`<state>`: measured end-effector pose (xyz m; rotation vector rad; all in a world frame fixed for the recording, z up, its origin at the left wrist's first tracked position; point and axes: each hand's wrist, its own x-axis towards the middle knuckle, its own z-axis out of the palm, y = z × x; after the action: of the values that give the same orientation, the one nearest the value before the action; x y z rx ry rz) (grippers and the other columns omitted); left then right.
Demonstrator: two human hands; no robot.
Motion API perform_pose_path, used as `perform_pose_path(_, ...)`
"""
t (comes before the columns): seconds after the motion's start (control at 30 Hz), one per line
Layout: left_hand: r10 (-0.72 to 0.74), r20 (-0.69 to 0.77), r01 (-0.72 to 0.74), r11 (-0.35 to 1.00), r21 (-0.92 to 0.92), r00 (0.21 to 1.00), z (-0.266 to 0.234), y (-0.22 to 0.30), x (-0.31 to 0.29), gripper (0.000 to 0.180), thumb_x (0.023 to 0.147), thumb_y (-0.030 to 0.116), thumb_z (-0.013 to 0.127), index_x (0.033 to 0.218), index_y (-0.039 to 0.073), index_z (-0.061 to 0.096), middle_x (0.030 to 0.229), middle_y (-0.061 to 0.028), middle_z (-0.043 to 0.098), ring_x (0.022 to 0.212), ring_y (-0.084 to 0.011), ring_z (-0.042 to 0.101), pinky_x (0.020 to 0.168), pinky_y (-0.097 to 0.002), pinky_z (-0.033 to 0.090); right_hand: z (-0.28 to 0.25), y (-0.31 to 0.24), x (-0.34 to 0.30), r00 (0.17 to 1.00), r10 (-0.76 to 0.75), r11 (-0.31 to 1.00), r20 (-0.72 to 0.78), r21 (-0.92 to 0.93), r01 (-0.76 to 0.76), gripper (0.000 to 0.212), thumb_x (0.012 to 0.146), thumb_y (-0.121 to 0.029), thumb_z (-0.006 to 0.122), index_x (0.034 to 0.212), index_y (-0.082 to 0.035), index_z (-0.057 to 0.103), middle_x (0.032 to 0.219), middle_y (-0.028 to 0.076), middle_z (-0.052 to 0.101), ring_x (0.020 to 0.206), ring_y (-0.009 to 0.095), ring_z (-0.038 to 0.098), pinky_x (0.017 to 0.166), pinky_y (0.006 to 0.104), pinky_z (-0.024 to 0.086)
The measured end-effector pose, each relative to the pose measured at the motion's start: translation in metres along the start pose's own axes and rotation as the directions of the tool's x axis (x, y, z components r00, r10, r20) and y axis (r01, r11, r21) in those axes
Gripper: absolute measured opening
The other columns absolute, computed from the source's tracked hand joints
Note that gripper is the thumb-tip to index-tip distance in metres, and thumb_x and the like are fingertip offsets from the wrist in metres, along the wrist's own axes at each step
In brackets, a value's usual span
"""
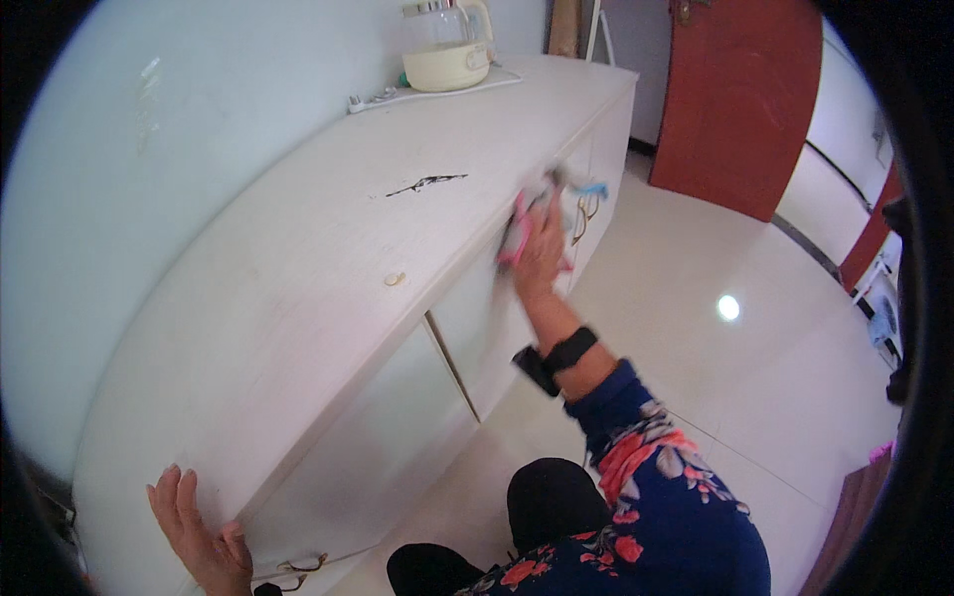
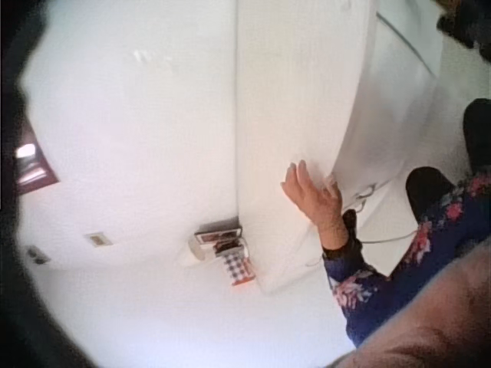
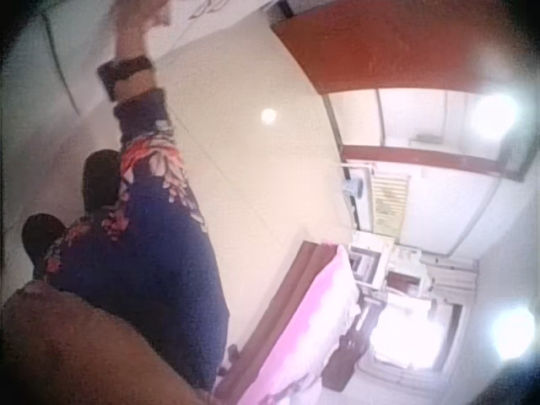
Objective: The person wipes a wooden cabinet with a cloth, then moves to a bedroom and wipes a white cabinet and dresser. The person also folds a blanket on the bed.
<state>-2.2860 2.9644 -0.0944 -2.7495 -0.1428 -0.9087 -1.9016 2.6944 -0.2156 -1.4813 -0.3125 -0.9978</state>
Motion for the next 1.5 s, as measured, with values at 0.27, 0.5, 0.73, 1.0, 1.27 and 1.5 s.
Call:
perform_pose_path(0.27,0.07,0.11,-0.062,0.995,-0.074,0.991,-0.01,-0.006,0.012,0.054,0.078,0.042,0.054,0.117,0.005,0.045,0.117,-0.0185,0.044,0.108,-0.0358,0.04,0.093,-0.049,0.029,0.016,-0.093,-0.09,0.976,0.216,0.976,0.004,-0.007,-0.216,0.047,0.09,-0.028,0.034,0.124,0.004,0.033,0.125,0.023,0.038,0.117,0.035,0.034,0.1,0.0351,0.023)
perform_pose_path(0.5,0.007,0.121,0.0,0.999,-0.054,0.993,-0.014,-0.009,0.007,0.053,0.075,0.035,0.061,0.116,0.005,0.046,0.118,-0.0188,0.044,0.108,-0.0362,0.04,0.094,-0.0482,0.029,0.014,-0.075,-0.056,0.998,-0.064,0.997,0.012,-0.037,0.065,0.046,0.089,-0.025,0.035,0.124,0.004,0.033,0.124,0.023,0.037,0.117,0.036,0.033,0.1,0.0363,0.022)
perform_pose_path(0.73,0.026,0.087,-0.026,1.0,-0.005,0.996,-0.01,-0.01,0.013,0.05,0.08,0.038,0.056,0.111,0.0,0.049,0.113,-0.0201,0.048,0.103,-0.0373,0.045,0.091,-0.046,0.033,0.005,-0.015,0.04,0.992,-0.125,0.991,-0.033,-0.048,0.124,0.044,0.089,-0.024,0.034,0.123,0.003,0.036,0.123,0.024,0.039,0.117,0.037,0.034,0.099,0.036,0.024)
perform_pose_path(1.0,0.094,0.131,-0.101,0.994,0.044,0.987,-0.003,-0.014,0.015,0.055,0.083,0.047,0.045,0.108,-0.002,0.052,0.107,-0.0176,0.053,0.102,-0.0367,0.047,0.09,-0.046,0.035,-0.013,0.103,0.123,0.988,-0.112,0.979,-0.105,-0.18,0.092,0.042,0.09,-0.026,0.033,0.122,0.001,0.039,0.123,0.023,0.039,0.116,0.035,0.035,0.098,0.0353,0.027)
perform_pose_path(1.27,-0.016,0.154,-0.005,0.991,0.132,0.988,-0.001,-0.019,-0.002,0.059,0.083,0.048,0.045,0.109,-0.004,0.05,0.111,-0.0197,0.049,0.103,-0.0354,0.047,0.088,-0.045,0.039,-0.011,0.134,0.128,0.975,0.052,0.99,-0.214,-0.114,-0.078,0.04,0.088,-0.019,0.039,0.119,0.007,0.038,0.122,0.027,0.038,0.116,0.038,0.034,0.099,0.039,0.025)
perform_pose_path(1.5,-0.058,0.135,0.045,0.994,0.095,0.989,-0.011,-0.017,-0.011,0.063,0.081,0.053,0.044,0.108,-0.004,0.05,0.108,-0.0201,0.05,0.097,-0.0337,0.051,0.084,-0.0405,0.042,-0.047,0.097,0.002,0.987,-0.031,0.999,0.159,0.042,0.025,0.041,0.087,-0.022,0.04,0.12,0.001,0.041,0.119,0.025,0.041,0.114,0.039,0.037,0.099,0.0374,0.024)
